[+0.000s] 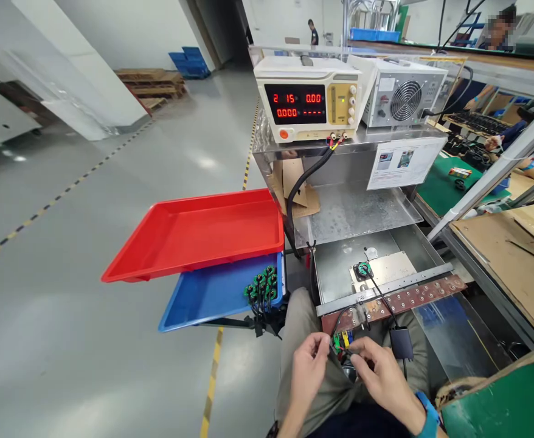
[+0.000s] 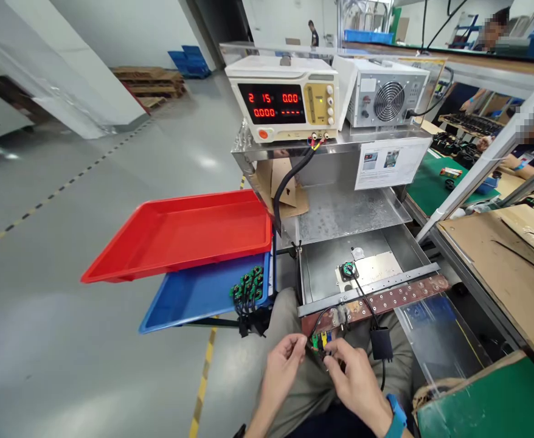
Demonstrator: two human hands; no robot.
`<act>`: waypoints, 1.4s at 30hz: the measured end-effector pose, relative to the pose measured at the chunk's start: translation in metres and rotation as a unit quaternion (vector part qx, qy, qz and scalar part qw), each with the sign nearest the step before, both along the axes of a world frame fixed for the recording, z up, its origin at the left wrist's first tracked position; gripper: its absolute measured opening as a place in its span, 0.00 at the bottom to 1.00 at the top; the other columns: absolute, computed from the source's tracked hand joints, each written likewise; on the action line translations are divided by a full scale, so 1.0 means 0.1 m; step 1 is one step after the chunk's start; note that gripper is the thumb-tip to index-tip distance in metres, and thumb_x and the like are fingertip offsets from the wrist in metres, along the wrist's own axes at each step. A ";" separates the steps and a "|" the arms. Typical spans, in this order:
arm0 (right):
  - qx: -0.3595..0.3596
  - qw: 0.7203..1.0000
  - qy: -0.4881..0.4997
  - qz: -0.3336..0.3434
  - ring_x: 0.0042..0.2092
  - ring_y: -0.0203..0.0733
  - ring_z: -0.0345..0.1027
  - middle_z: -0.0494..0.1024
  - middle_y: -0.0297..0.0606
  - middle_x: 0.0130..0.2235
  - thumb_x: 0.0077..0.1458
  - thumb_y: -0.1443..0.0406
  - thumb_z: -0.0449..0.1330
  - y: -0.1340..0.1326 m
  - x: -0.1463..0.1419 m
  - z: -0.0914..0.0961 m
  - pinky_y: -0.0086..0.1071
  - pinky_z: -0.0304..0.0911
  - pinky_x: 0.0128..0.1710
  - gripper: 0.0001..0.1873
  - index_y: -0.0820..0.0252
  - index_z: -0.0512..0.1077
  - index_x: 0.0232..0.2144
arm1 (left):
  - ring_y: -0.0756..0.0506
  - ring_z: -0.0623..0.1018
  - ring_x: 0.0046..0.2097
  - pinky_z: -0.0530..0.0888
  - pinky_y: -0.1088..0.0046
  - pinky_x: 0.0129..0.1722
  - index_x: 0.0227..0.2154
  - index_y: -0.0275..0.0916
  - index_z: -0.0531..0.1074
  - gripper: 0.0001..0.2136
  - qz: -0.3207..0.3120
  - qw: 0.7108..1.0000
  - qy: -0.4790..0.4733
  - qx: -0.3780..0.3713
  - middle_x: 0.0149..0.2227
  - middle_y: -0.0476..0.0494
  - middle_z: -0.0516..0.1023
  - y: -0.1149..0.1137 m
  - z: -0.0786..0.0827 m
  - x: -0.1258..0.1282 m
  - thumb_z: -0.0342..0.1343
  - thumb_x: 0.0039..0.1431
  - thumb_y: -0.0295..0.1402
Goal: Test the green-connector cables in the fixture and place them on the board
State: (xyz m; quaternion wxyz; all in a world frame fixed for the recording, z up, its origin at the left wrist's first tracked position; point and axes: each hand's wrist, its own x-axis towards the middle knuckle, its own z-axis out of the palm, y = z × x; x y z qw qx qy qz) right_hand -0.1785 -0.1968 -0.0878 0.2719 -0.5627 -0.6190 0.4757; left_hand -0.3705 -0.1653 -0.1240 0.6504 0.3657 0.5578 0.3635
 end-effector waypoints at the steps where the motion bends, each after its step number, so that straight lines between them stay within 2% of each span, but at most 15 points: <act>1: 0.002 1.000 -0.012 -0.015 0.28 0.39 0.67 0.75 0.34 0.26 0.67 0.56 0.53 0.01 -0.05 -0.05 0.30 0.57 0.29 0.16 0.59 0.74 0.44 | 0.51 0.66 0.26 0.63 0.75 0.29 0.30 0.37 0.73 0.22 0.044 0.996 0.066 0.043 0.22 0.53 0.68 -0.04 -0.06 0.01 0.58 0.56 0.55; 3: 0.011 0.999 -0.036 -0.029 0.26 0.38 0.63 0.72 0.33 0.24 0.66 0.57 0.52 0.04 -0.15 -0.13 0.30 0.53 0.27 0.13 0.59 0.72 0.39 | 0.47 0.72 0.31 0.69 0.72 0.34 0.35 0.37 0.75 0.21 0.078 0.980 0.154 0.099 0.27 0.48 0.74 -0.12 -0.14 0.03 0.55 0.60 0.54; 5: 0.016 0.998 -0.057 -0.031 0.25 0.38 0.62 0.71 0.33 0.24 0.65 0.60 0.52 0.07 -0.23 -0.17 0.30 0.51 0.26 0.11 0.58 0.70 0.34 | 0.44 0.77 0.36 0.73 0.69 0.38 0.39 0.39 0.76 0.19 0.061 0.971 0.196 0.127 0.34 0.43 0.80 -0.20 -0.17 0.05 0.52 0.63 0.50; 8: 0.030 0.995 -0.091 -0.037 0.24 0.38 0.63 0.72 0.32 0.24 0.63 0.64 0.52 0.11 -0.31 -0.21 0.30 0.50 0.27 0.08 0.57 0.68 0.32 | 0.42 0.81 0.42 0.76 0.68 0.41 0.41 0.41 0.77 0.15 0.025 0.952 0.244 0.184 0.43 0.40 0.82 -0.28 -0.15 0.09 0.51 0.66 0.44; 11: 0.039 0.992 -0.111 -0.035 0.25 0.38 0.65 0.74 0.33 0.26 0.61 0.67 0.51 0.16 -0.34 -0.25 0.30 0.50 0.28 0.07 0.57 0.68 0.31 | 0.43 0.81 0.45 0.78 0.69 0.43 0.43 0.42 0.77 0.13 -0.011 0.920 0.300 0.253 0.44 0.40 0.82 -0.29 -0.14 0.12 0.49 0.67 0.39; 14: 0.033 0.989 -0.142 -0.030 0.26 0.39 0.67 0.74 0.33 0.25 0.59 0.70 0.51 0.22 -0.37 -0.28 0.30 0.50 0.29 0.08 0.57 0.67 0.28 | 0.43 0.82 0.46 0.79 0.69 0.45 0.46 0.40 0.77 0.13 -0.051 0.874 0.370 0.311 0.45 0.40 0.82 -0.28 -0.20 0.12 0.49 0.67 0.32; 17: 0.024 0.986 -0.164 -0.031 0.28 0.39 0.68 0.74 0.34 0.25 0.56 0.72 0.51 0.26 -0.42 -0.30 0.30 0.50 0.30 0.08 0.58 0.66 0.27 | 0.43 0.82 0.45 0.80 0.68 0.43 0.48 0.38 0.76 0.15 -0.082 0.834 0.424 0.343 0.45 0.41 0.82 -0.26 -0.27 0.10 0.48 0.63 0.23; 19: 0.025 0.985 -0.169 -0.035 0.28 0.40 0.68 0.73 0.34 0.25 0.55 0.72 0.52 0.28 -0.44 -0.30 0.31 0.50 0.31 0.08 0.58 0.66 0.27 | 0.43 0.82 0.45 0.80 0.68 0.42 0.48 0.38 0.75 0.17 -0.092 0.821 0.439 0.354 0.44 0.41 0.81 -0.26 -0.30 0.09 0.48 0.60 0.20; 26: 0.017 0.987 -0.154 -0.034 0.29 0.38 0.66 0.72 0.33 0.26 0.54 0.74 0.52 0.28 -0.46 -0.39 0.30 0.49 0.31 0.08 0.58 0.66 0.27 | 0.45 0.82 0.42 0.80 0.72 0.38 0.46 0.39 0.75 0.16 -0.070 0.792 0.446 0.411 0.41 0.43 0.81 -0.22 -0.38 0.07 0.47 0.61 0.21; 31: 0.016 0.987 -0.159 -0.036 0.27 0.36 0.62 0.69 0.31 0.24 0.52 0.76 0.52 0.29 -0.48 -0.43 0.30 0.45 0.29 0.09 0.58 0.66 0.27 | 0.46 0.83 0.39 0.79 0.74 0.37 0.44 0.39 0.76 0.16 -0.038 0.769 0.447 0.456 0.39 0.43 0.82 -0.20 -0.56 0.05 0.45 0.62 0.23; 34: 0.008 0.988 -0.150 -0.034 0.27 0.36 0.60 0.67 0.30 0.23 0.50 0.77 0.52 0.30 -0.49 -0.43 0.31 0.43 0.29 0.10 0.58 0.65 0.26 | 0.46 0.83 0.39 0.79 0.75 0.37 0.43 0.40 0.76 0.15 -0.023 0.776 0.430 0.461 0.39 0.42 0.82 -0.20 -0.71 0.03 0.44 0.64 0.26; 37: 0.003 0.989 -0.144 -0.032 0.27 0.35 0.58 0.66 0.29 0.23 0.49 0.78 0.53 0.31 -0.49 -0.42 0.31 0.42 0.29 0.11 0.58 0.64 0.25 | 0.46 0.83 0.40 0.79 0.75 0.38 0.45 0.40 0.76 0.15 -0.035 0.788 0.422 0.447 0.40 0.41 0.82 -0.21 -0.83 0.01 0.44 0.66 0.28; 42: 0.001 0.988 -0.150 -0.034 0.30 0.36 0.64 0.72 0.33 0.26 0.50 0.79 0.54 0.34 -0.49 -0.42 0.31 0.45 0.31 0.11 0.60 0.68 0.27 | 0.45 0.83 0.39 0.79 0.74 0.36 0.44 0.41 0.76 0.17 -0.017 0.802 0.412 0.433 0.39 0.41 0.82 -0.21 -0.84 0.04 0.41 0.69 0.33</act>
